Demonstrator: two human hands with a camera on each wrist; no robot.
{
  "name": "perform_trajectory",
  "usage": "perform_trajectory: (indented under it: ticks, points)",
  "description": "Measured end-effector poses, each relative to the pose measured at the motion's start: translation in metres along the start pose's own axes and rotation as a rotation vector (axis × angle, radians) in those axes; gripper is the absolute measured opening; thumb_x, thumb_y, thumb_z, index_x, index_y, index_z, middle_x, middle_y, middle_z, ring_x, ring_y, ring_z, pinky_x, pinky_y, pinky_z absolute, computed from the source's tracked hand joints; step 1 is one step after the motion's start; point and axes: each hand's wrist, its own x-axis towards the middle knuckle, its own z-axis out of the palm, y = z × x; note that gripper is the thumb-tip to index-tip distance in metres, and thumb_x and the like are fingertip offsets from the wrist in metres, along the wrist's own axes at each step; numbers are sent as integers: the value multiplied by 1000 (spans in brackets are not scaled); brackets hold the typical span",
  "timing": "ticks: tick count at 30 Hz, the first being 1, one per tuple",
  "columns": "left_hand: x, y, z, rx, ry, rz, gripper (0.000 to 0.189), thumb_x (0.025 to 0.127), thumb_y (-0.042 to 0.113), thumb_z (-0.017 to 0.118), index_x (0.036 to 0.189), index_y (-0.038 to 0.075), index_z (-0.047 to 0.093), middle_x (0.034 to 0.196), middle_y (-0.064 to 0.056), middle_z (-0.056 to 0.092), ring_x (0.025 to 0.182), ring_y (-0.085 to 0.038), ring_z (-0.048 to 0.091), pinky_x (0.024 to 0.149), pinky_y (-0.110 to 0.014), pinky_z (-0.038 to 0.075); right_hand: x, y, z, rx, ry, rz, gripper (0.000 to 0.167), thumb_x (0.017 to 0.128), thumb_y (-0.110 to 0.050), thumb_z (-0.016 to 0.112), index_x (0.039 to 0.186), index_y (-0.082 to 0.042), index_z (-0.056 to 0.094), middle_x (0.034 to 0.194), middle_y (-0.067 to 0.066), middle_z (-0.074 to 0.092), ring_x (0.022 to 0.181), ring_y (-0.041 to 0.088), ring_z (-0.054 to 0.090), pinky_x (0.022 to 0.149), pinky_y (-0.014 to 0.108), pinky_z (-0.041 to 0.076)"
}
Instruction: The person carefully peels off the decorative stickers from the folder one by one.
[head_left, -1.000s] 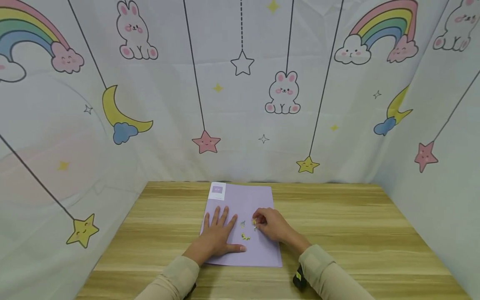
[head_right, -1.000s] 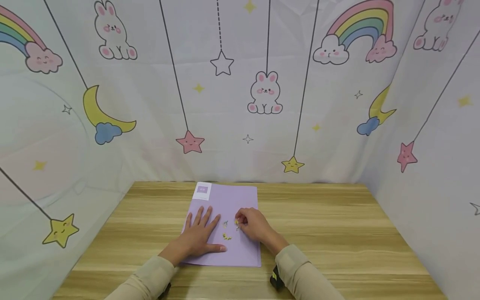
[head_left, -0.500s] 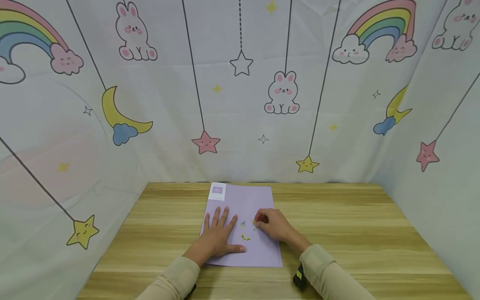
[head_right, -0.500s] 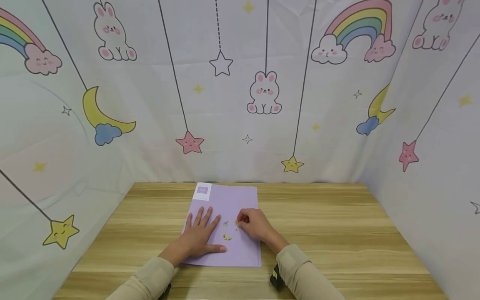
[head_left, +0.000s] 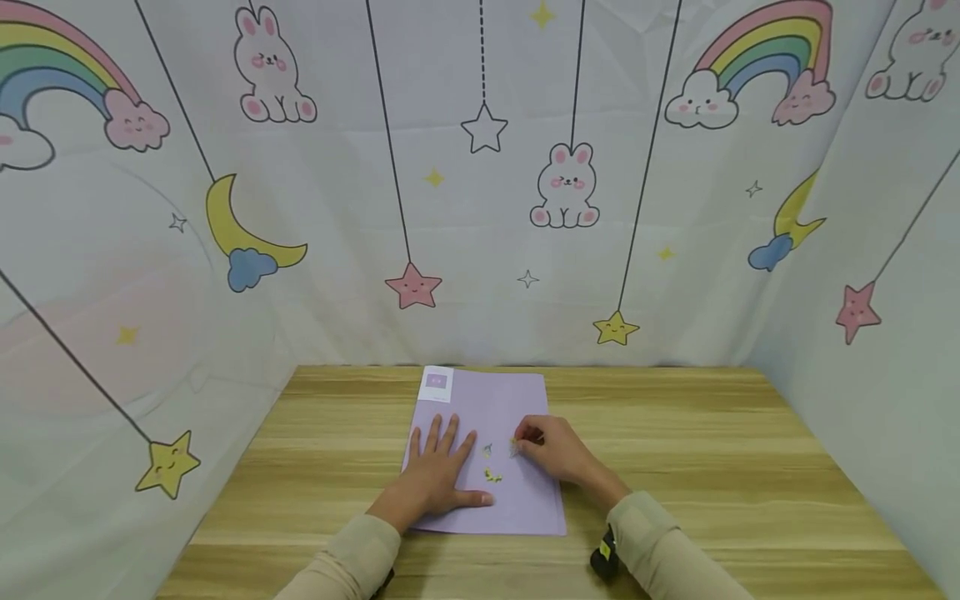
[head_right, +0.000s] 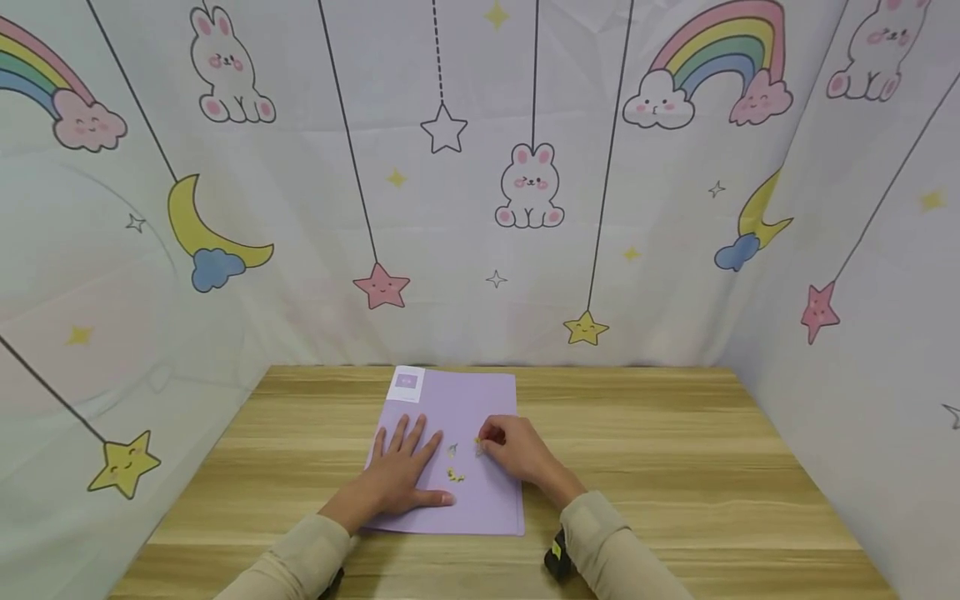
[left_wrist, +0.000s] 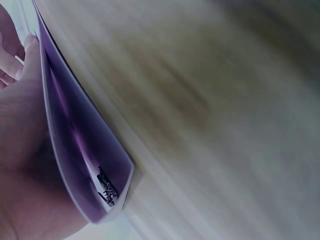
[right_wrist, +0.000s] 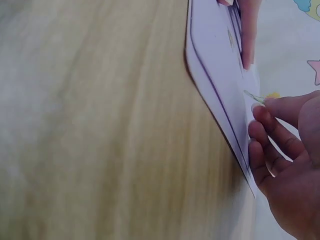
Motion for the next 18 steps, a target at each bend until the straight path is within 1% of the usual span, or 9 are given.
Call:
perform_trajectory:
  ticks: [4,8,11,14,15,18]
  points:
    - [0,-1,2,0,2,1,110,86,80,68,165,10,38,173,-27,17,159,-51,8,122,-73,7,-2,0,-5,26,3,9,4,99,-10,73,95,-9,72,90,-7,69,85,12,64,78,31,55]
    - [0,-1,2,5,8,8,110,86,80,67,165,10,38,173,-27,17,159,-52,8,122,-74,8,-4,2,-10,48,27,34,5,98,-9,75,93,-8,73,89,-5,70,84,12,64,77,31,54]
    - [0,-1,2,9,12,9,110,85,80,67,165,10,38,173,-27,18,159,-52,9,122,-74,8,-5,7,-15,71,40,63,4,97,-9,77,95,-10,74,89,-5,70,83,14,64,76,31,54]
    - [0,-2,3,8,10,6,110,85,81,67,165,10,38,173,-27,18,159,-51,9,122,-73,8,-7,11,-23,79,47,92,4,99,-12,76,98,-9,74,89,-5,70,83,14,64,75,30,54]
    - [-1,-2,3,7,8,4,111,85,81,67,165,11,38,173,-27,17,159,-51,8,122,-73,7,-7,13,-27,78,51,99,7,99,-14,77,99,-7,74,90,-5,71,84,14,64,74,30,54]
    - [-1,-2,2,6,3,2,111,85,81,67,166,11,37,173,-26,17,160,-51,8,122,-73,7,-10,17,-38,58,76,109,7,99,-14,76,100,-7,73,90,-5,70,84,14,63,75,30,54]
